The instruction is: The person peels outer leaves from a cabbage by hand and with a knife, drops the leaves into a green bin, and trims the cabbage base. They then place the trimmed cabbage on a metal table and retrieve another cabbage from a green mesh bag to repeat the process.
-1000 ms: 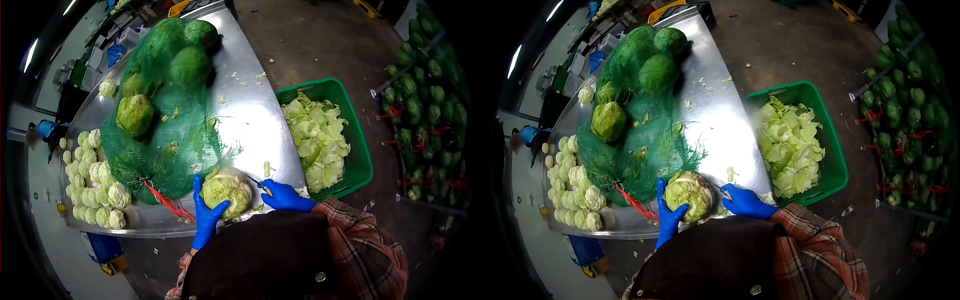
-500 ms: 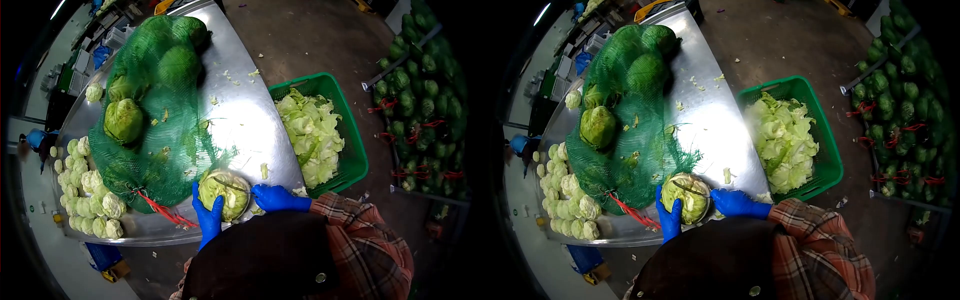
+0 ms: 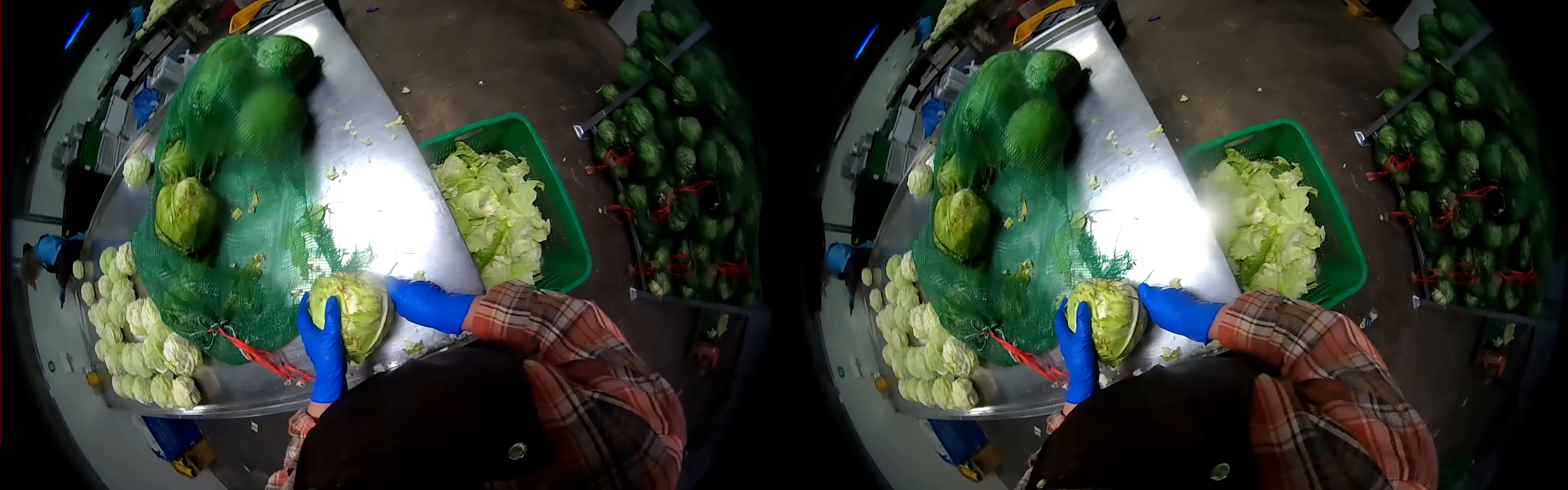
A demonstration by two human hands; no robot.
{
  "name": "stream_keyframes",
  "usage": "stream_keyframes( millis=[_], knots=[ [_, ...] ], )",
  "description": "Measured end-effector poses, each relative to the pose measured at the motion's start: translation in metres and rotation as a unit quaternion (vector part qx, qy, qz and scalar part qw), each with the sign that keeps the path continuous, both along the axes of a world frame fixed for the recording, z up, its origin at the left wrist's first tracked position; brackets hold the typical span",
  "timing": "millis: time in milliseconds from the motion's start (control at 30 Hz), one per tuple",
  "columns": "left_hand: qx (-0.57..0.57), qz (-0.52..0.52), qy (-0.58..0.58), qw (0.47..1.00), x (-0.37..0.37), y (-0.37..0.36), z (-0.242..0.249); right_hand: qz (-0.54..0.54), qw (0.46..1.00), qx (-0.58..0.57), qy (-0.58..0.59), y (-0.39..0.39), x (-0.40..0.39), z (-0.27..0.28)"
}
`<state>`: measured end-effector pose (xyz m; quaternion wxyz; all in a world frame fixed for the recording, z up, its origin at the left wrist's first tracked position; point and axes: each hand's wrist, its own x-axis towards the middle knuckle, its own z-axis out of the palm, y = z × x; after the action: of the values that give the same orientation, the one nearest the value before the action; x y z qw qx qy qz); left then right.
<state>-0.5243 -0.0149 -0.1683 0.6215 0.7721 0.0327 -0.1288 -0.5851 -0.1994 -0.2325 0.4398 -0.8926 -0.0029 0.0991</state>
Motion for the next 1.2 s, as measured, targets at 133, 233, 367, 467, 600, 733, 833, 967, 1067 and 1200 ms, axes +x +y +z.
stream_keyframes(
  millis=[133,233,367,467,600,733,833,967,1067,1200],
  knots=[
    [0.211,-0.117,-0.254,0.937,-0.031,-0.013,0.004,0.014,0.997,0.078,0.009,-0.011,-0.01,-0.009],
    [-0.044,-0.039,-0.111,0.992,-0.023,0.004,-0.025,0.043,0.946,0.111,0.302,-0.028,0.009,0.03],
    [-0.164,-0.006,-0.104,0.981,-0.028,0.003,-0.041,-0.054,0.904,0.328,0.268,-0.035,-0.006,0.018],
    [-0.201,-0.049,-0.126,0.97,-0.024,-0.011,-0.039,-0.133,0.916,0.318,0.204,-0.052,-0.023,0.076],
    [-0.129,-0.148,-0.089,0.976,-0.014,-0.039,0.019,-0.144,0.931,0.316,0.117,-0.073,-0.037,0.103],
    [-0.075,-0.224,-0.051,0.97,-0.001,-0.056,0.001,-0.214,0.906,0.349,0.107,-0.071,-0.04,0.091],
    [-0.009,-0.236,0.032,0.971,0.013,-0.061,0.009,-0.218,0.898,0.349,0.156,-0.076,-0.04,0.09],
    [-0.018,-0.315,-0.045,0.948,0.016,-0.055,0.012,-0.235,0.861,0.442,0.087,-0.071,-0.039,0.051],
    [-0.07,-0.271,0.04,0.959,0.016,-0.056,0.016,-0.237,0.873,0.422,0.061,-0.064,-0.037,0.052],
    [-0.014,-0.231,0.13,0.964,0.033,-0.072,0.035,-0.19,0.967,0.143,-0.089,-0.064,-0.033,0.046]
  ],
)
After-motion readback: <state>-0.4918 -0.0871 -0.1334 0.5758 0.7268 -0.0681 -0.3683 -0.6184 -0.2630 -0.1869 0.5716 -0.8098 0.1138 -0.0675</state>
